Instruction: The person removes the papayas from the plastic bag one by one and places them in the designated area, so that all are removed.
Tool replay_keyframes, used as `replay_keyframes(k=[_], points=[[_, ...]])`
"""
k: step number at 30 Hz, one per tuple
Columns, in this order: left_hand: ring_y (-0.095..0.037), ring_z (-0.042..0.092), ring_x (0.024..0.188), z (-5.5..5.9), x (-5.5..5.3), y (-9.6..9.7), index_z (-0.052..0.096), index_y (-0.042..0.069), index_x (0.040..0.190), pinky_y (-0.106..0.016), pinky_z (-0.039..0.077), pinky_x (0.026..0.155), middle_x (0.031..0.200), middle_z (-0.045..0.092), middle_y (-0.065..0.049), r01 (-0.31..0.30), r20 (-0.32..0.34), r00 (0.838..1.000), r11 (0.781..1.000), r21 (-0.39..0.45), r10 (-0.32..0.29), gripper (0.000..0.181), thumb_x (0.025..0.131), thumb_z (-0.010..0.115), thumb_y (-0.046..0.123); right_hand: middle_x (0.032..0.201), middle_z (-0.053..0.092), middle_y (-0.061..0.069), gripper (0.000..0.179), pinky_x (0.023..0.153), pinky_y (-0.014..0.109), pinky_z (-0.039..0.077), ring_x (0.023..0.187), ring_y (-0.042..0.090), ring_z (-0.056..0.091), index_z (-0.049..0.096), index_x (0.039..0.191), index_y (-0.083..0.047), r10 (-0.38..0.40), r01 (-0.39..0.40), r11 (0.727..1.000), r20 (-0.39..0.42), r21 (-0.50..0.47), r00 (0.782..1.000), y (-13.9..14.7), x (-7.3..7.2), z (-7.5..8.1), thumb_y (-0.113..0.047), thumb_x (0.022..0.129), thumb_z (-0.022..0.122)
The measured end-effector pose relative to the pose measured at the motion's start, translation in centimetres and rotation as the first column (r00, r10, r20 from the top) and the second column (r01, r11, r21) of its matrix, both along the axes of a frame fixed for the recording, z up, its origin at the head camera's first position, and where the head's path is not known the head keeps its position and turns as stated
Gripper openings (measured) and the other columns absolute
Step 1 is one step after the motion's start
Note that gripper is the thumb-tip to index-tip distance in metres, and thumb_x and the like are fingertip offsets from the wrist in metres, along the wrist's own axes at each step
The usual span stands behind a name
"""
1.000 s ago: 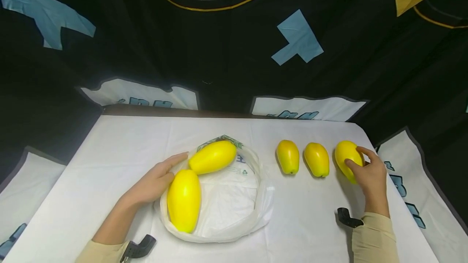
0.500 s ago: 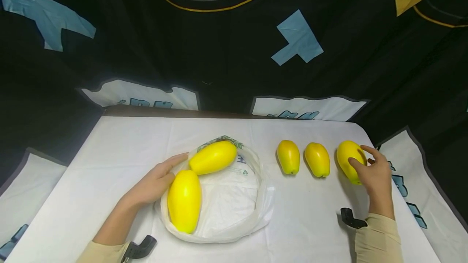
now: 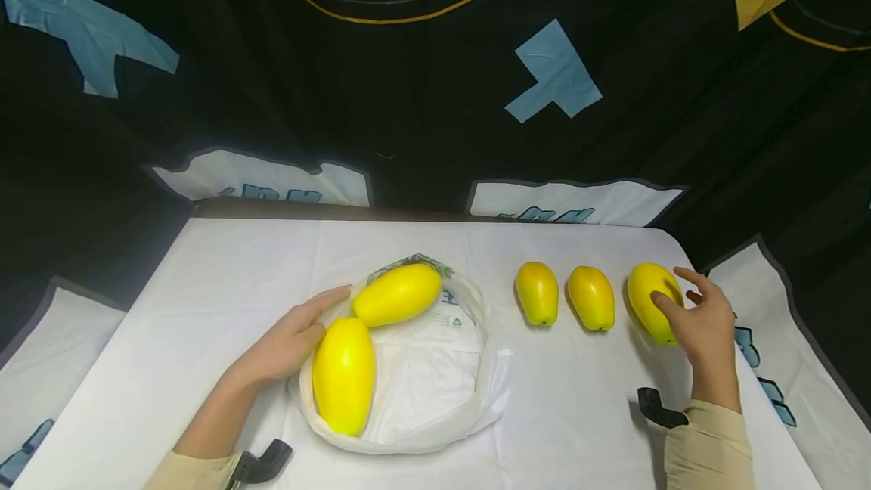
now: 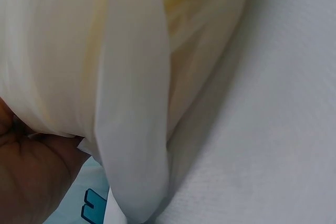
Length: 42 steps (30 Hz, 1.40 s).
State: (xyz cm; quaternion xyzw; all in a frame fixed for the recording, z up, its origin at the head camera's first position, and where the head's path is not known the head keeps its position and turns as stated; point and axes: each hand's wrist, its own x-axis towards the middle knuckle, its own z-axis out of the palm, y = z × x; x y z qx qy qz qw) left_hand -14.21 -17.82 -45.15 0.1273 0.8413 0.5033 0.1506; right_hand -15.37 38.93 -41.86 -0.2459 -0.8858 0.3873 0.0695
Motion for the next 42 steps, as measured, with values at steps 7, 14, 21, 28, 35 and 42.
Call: replay_keyframes(k=[7,14,21,28,35,42], points=[[-0.032,0.019,0.145,-0.1,-0.2,-0.1,0.036,0.018,0.151,-0.063,0.018,0.112,0.157,0.031,-0.005,0.008,-0.022,1.000,1.000,0.003,-0.008,0.056,0.098,0.037,0.003,0.156,0.029,0.015,0.067,0.103,0.062,0.038,0.134,0.043,0.037,0.044,0.147,-0.016,0.067,-0.062,0.997,-0.084,0.055,0.994,-2.3,0.2,1.9,-0.032,0.088,0.069],[-0.032,0.020,0.145,-0.1,-0.2,-0.2,0.037,0.016,0.151,-0.062,0.017,0.113,0.156,0.032,-0.006,0.011,-0.018,1.000,1.000,0.021,-0.010,0.055,0.098,0.036,0.001,0.148,0.040,0.015,0.062,0.105,0.059,0.037,0.128,0.041,0.044,0.050,0.141,-0.012,0.208,-0.193,0.976,-0.174,0.102,0.962,-5.4,0.3,3.2,-0.025,0.085,0.073],[-0.033,0.021,0.145,-0.2,-0.1,-0.2,0.037,0.014,0.150,-0.061,0.016,0.114,0.156,0.032,-0.007,0.010,-0.019,1.000,1.000,0.019,-0.010,0.056,0.097,0.036,0.000,0.145,0.043,0.015,0.064,0.102,0.057,0.041,0.123,0.039,0.049,0.051,0.140,-0.012,0.337,-0.317,0.940,-0.199,0.125,0.920,-8.1,0.3,3.6,-0.023,0.082,0.077],[-0.033,0.020,0.145,-0.2,0.1,-0.2,0.037,0.014,0.150,-0.061,0.015,0.114,0.156,0.032,-0.007,0.004,-0.011,1.000,1.000,0.022,-0.004,0.057,0.096,0.037,-0.001,0.140,0.048,0.010,0.064,0.099,0.052,0.046,0.118,0.033,0.053,0.053,0.138,-0.012,0.465,-0.445,0.885,-0.256,0.137,0.847,-10.3,0.1,3.5,-0.013,0.079,0.078],[-0.033,0.021,0.145,-0.2,0.1,-0.2,0.037,0.013,0.150,-0.061,0.015,0.114,0.156,0.032,-0.008,0.004,-0.019,1.000,1.000,0.028,-0.004,0.057,0.095,0.037,-0.002,0.136,0.052,0.001,0.066,0.097,0.048,0.049,0.114,0.025,0.056,0.056,0.134,-0.018,0.544,-0.535,0.837,-0.302,0.119,0.783,-13.0,0.2,4.0,-0.008,0.074,0.080],[-0.032,0.021,0.145,-0.1,0.1,0.1,0.039,0.016,0.150,-0.061,0.015,0.114,0.155,0.033,-0.006,0.000,-0.015,1.000,1.000,0.019,0.000,0.055,0.097,0.037,0.001,0.132,0.055,-0.004,0.069,0.095,0.048,0.050,0.115,0.021,0.056,0.057,0.132,-0.021,0.624,-0.616,0.773,-0.362,0.152,0.693,-15.6,0.6,4.6,-0.007,0.070,0.083]])
